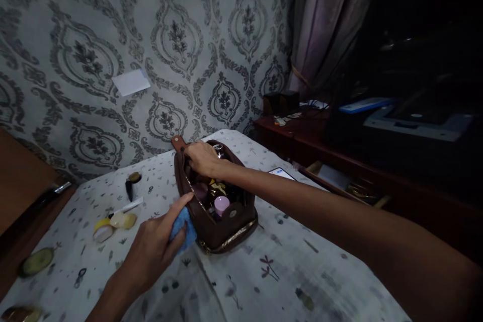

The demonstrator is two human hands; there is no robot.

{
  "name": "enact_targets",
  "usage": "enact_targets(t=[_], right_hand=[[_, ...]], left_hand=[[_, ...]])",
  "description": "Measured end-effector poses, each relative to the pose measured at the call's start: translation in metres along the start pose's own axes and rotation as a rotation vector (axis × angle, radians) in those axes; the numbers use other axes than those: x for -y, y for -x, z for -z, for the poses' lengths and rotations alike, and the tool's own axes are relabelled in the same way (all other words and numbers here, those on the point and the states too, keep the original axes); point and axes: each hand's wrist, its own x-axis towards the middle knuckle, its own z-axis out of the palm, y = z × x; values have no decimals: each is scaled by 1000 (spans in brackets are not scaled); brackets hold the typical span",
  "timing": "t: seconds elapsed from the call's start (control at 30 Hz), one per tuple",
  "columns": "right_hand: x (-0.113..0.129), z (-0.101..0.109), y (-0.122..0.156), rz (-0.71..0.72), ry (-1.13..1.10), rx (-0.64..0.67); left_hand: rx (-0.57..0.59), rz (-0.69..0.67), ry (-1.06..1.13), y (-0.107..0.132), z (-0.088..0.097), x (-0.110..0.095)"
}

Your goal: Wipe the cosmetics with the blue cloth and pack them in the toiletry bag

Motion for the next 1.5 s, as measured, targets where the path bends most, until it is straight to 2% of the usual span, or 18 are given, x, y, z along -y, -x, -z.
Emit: enact_targets(t=[0.23,0.3,0.5,0.57,0.7,0.8,0.93,1.0,1.1,1.17,1.27,1.37,1.5], right_hand=[[8,12,21,32,-33,-47],[12,12,31,66,-46,-120],[26,2,67,214,-112,-353],[33,-3,78,288,-149,-400],[53,-17,103,495,-262,-472],[69,-30,121,600,-376,-433],[88,-52,136,640,-491,-321],[96,-65,137,632,-542,-268],[110,-84,135,596,-594,-167],[120,-96,133,587,-627,-94],[134,-111,131,595,-682,-10],[142,-126,133,568,-742,2],[141,-147,139,475,-790,-21]], left_hand=[[55,76,45,7,1,-9],[48,113,46,17,-4,-5],[79,235,-12,53,-16,29],[71,302,-65,65,-13,44],[10,534,-252,95,3,77],[-83,711,-335,124,24,106],[-187,938,-432,173,48,145],[-202,1018,-430,196,52,159],[-187,1050,-370,218,47,169],[-187,1034,-335,221,39,169],[-199,992,-286,212,26,160],[-194,926,-203,193,12,146],[-211,795,-88,161,-11,123]])
